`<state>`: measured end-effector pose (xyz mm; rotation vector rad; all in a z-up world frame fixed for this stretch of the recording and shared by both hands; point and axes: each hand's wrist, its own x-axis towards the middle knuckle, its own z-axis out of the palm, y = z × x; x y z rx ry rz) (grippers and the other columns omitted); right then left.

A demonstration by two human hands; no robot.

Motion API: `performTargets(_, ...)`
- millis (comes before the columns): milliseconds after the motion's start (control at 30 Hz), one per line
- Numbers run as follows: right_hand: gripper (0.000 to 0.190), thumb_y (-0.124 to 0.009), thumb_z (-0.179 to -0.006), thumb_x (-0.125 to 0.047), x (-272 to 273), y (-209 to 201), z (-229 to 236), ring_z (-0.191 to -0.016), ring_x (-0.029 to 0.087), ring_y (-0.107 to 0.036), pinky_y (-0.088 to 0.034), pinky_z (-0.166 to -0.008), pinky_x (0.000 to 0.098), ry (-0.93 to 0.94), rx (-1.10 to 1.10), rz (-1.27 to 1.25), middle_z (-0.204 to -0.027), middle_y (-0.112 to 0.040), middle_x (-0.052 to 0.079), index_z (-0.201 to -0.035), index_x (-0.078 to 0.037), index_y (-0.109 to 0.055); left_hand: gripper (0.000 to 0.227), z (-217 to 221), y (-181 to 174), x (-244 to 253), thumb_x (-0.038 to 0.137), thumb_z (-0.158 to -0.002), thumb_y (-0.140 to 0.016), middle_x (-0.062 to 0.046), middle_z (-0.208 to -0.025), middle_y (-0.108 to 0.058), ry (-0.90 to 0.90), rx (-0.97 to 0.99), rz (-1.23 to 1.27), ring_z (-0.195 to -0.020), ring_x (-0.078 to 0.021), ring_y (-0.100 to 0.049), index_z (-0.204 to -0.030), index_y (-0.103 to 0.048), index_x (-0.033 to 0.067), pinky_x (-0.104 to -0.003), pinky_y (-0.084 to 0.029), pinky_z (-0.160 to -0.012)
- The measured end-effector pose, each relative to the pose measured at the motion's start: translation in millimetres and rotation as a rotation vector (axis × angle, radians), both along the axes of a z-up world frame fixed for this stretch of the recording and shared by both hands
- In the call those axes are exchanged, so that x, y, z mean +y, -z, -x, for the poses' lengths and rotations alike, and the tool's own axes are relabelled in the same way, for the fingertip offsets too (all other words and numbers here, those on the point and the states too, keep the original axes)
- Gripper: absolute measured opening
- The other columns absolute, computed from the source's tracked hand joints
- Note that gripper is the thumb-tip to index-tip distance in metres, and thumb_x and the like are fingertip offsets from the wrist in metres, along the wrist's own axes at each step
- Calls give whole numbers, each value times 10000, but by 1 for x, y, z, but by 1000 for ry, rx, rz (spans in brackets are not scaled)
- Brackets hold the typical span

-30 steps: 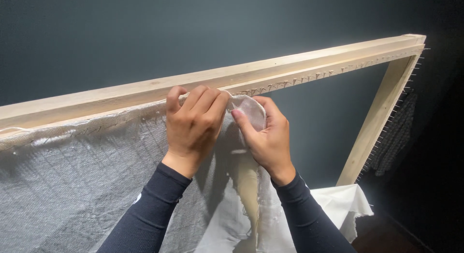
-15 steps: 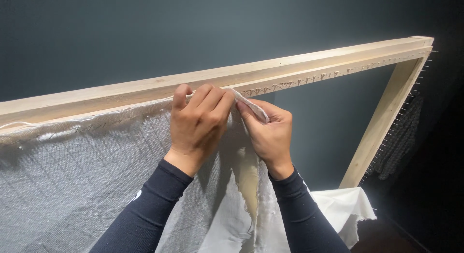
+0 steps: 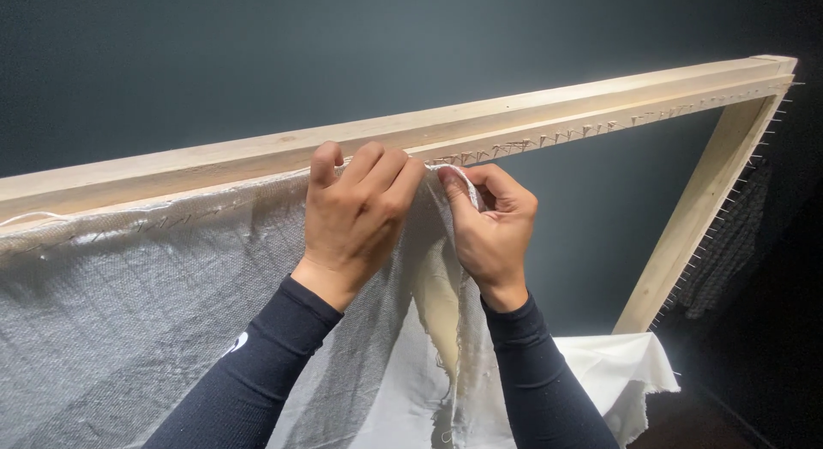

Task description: Attaching and stretching a primary tufting cloth onto a wooden frame using carpet grippers.

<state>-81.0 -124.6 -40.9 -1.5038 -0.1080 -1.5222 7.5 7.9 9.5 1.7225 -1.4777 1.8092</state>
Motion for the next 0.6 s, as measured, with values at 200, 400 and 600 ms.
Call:
performTargets(200, 91, -742, -991, -55, 8, 1, -7, -727, 2, -549, -424, -646, 165, 104, -54, -5, -806, -668, -30, -936, 13, -718, 55, 1, 0, 1, 149, -984, -621, 72, -888, -601, 21, 9, 9, -930, -105, -595, -970, -644, 197, -362, -339, -942)
performTargets(400, 127, -739, -1003, -45, 13, 2, -15, -656, -14, -485, -361, -577, 165, 206, -101, -17, -734, -615, -53, -894, 10, -708, 64, -4, 2, -1, 157, -989, -657, 84, -887, -604, 45, 6, 21, -924, -99, -589, -959, -657, 213, -364, -333, -935)
performTargets(600, 137, -740, -1002, -25, 6, 7, -19, -619, -35, -389, -273, -549, 166, 101, -169, -47, -697, -546, -84, -887, 14, -676, 68, -8, 5, -2, 226, -1007, -705, 84, -891, -611, 40, 5, 29, -954, -106, -572, -947, -674, 221, -367, -322, -949)
